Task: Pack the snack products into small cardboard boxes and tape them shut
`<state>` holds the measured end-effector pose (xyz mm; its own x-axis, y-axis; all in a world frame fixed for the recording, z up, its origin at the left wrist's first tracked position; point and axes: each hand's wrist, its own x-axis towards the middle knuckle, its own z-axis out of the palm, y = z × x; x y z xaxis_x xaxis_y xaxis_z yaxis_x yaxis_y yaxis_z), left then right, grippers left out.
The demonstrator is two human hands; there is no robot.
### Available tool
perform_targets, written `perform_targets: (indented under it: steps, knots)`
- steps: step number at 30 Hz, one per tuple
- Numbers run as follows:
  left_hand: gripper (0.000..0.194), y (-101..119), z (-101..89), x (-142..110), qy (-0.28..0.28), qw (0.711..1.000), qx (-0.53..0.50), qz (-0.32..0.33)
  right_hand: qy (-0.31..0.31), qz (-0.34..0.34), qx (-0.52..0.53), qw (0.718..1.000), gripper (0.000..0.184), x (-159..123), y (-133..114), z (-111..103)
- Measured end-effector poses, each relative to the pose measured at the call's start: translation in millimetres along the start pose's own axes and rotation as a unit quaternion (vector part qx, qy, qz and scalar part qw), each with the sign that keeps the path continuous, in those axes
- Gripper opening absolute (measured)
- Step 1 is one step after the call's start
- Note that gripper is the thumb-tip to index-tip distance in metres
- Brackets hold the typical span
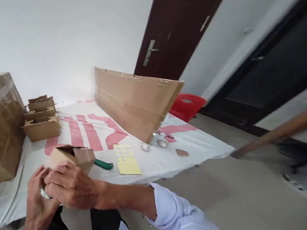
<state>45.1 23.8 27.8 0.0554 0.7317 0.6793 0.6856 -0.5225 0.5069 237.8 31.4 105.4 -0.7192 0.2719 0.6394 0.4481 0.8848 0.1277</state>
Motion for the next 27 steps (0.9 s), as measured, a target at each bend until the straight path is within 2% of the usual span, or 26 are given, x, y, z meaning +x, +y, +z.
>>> perform_targets:
  steps: [1,3,6,9,11,13,15,19,27]
  knots:
    - [0.065,-6,-4.0,-1,-0.007,1.000,-0.009,-0.019,0.031,0.018,0.022,0.999,0.021,-10,-1,-1]
    - [0.075,-17,-14.6,-6,-0.032,0.995,-0.027,-0.093,0.084,0.108,0.063,0.989,0.018,-40,2,-3]
    - [0.091,-35,-30.6,-18,-0.061,0.968,-0.075,-0.232,0.138,0.294,0.105,0.940,0.018,-105,29,-3]
    - [0.090,-57,-39.0,-30,-0.041,0.939,-0.159,-0.303,0.130,0.445,0.102,0.880,0.015,-183,70,-3]
    - [0.085,-67,-40.5,-37,-0.027,0.926,-0.198,-0.321,0.115,0.560,0.096,0.815,0.013,-233,94,-5]
    - [0.085,-73,-39.9,-42,-0.017,0.916,-0.211,-0.342,0.112,0.614,0.079,0.778,0.015,-275,111,-9]
    - [0.089,-74,-38.1,-46,0.000,0.909,-0.211,-0.359,0.104,0.643,0.068,0.756,0.015,-304,120,-11]
    - [0.094,-67,-34.7,-50,0.009,0.915,-0.215,-0.342,0.072,0.664,0.076,0.740,0.016,-325,126,-2]
    - [0.097,-64,-35.2,-47,-0.006,0.930,-0.207,-0.305,0.017,0.667,0.056,0.743,0.014,-316,137,24]
